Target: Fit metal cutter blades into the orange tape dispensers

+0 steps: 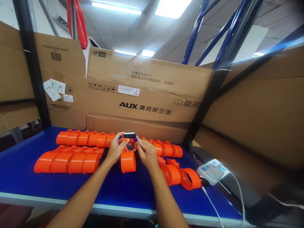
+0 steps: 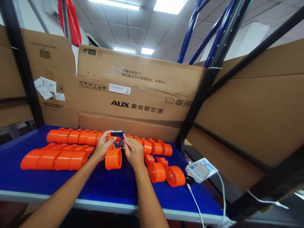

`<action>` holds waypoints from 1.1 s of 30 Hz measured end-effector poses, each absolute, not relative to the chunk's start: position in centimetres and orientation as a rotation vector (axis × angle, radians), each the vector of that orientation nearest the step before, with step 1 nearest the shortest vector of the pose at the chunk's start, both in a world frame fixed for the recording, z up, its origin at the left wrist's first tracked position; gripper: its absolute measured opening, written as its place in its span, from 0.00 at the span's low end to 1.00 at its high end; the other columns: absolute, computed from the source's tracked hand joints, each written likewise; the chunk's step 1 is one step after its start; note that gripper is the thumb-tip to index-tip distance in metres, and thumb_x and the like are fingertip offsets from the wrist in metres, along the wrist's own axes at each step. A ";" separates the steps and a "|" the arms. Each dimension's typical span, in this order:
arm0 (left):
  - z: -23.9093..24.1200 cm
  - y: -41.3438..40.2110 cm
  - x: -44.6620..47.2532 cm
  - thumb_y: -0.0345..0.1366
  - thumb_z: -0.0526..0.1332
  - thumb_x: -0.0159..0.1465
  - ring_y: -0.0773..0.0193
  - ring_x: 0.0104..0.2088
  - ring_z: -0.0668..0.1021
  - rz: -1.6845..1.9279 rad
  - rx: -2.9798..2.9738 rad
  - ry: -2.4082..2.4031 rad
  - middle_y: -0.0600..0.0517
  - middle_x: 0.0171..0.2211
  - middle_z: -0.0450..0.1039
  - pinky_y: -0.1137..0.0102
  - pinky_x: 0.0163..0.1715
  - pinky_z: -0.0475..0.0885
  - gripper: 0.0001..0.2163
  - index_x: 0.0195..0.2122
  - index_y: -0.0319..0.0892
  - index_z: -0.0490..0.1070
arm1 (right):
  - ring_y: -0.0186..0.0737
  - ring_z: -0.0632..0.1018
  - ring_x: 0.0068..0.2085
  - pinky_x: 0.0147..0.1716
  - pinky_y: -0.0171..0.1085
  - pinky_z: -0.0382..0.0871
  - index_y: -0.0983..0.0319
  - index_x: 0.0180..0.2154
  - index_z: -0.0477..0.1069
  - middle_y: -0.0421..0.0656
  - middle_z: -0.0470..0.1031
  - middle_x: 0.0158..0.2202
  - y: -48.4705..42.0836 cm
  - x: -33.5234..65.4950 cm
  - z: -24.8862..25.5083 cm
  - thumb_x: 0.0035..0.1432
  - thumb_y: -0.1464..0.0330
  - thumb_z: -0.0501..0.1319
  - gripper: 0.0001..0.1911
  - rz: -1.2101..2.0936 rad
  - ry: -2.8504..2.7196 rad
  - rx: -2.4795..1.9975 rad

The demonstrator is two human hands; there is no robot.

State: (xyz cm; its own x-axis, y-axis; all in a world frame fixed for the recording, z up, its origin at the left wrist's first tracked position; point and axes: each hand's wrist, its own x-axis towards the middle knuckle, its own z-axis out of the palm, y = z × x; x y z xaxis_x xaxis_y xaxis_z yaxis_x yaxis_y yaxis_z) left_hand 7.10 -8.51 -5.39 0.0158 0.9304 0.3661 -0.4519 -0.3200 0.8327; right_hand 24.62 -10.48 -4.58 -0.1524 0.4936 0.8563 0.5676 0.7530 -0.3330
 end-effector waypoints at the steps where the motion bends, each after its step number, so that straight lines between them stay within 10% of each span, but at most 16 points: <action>1: -5.4 -8.5 7.1 0.43 0.74 0.54 0.66 0.20 0.77 1.565 1.142 0.594 0.52 0.31 0.79 0.73 0.21 0.72 0.29 0.54 0.43 0.67 | 0.47 0.83 0.50 0.53 0.47 0.78 0.53 0.57 0.77 0.45 0.83 0.51 -10.4 24.7 -4.6 0.68 0.68 0.60 0.18 -0.086 -1.800 -0.828; 20: -4.7 -9.1 7.1 0.42 0.75 0.55 0.64 0.21 0.80 1.301 1.100 0.448 0.50 0.34 0.80 0.68 0.24 0.76 0.34 0.61 0.47 0.65 | 0.46 0.82 0.48 0.49 0.45 0.77 0.57 0.65 0.65 0.46 0.82 0.48 -11.4 24.1 -3.0 0.69 0.55 0.56 0.27 0.519 -1.529 -0.799; 28: -4.1 -11.2 6.8 0.42 0.74 0.56 0.44 0.40 0.86 0.994 1.126 0.271 0.40 0.49 0.79 0.54 0.38 0.81 0.33 0.62 0.48 0.66 | 0.45 0.82 0.41 0.40 0.41 0.78 0.57 0.53 0.70 0.46 0.81 0.44 -11.6 23.7 -2.8 0.65 0.50 0.58 0.23 0.728 -1.542 -0.731; 33: -4.5 -11.1 6.9 0.46 0.69 0.61 0.48 0.32 0.86 1.034 1.101 0.310 0.39 0.43 0.82 0.62 0.30 0.81 0.27 0.60 0.43 0.69 | 0.40 0.80 0.33 0.31 0.37 0.78 0.56 0.46 0.68 0.41 0.78 0.34 -11.8 23.1 -2.8 0.64 0.50 0.60 0.18 0.700 -1.548 -0.762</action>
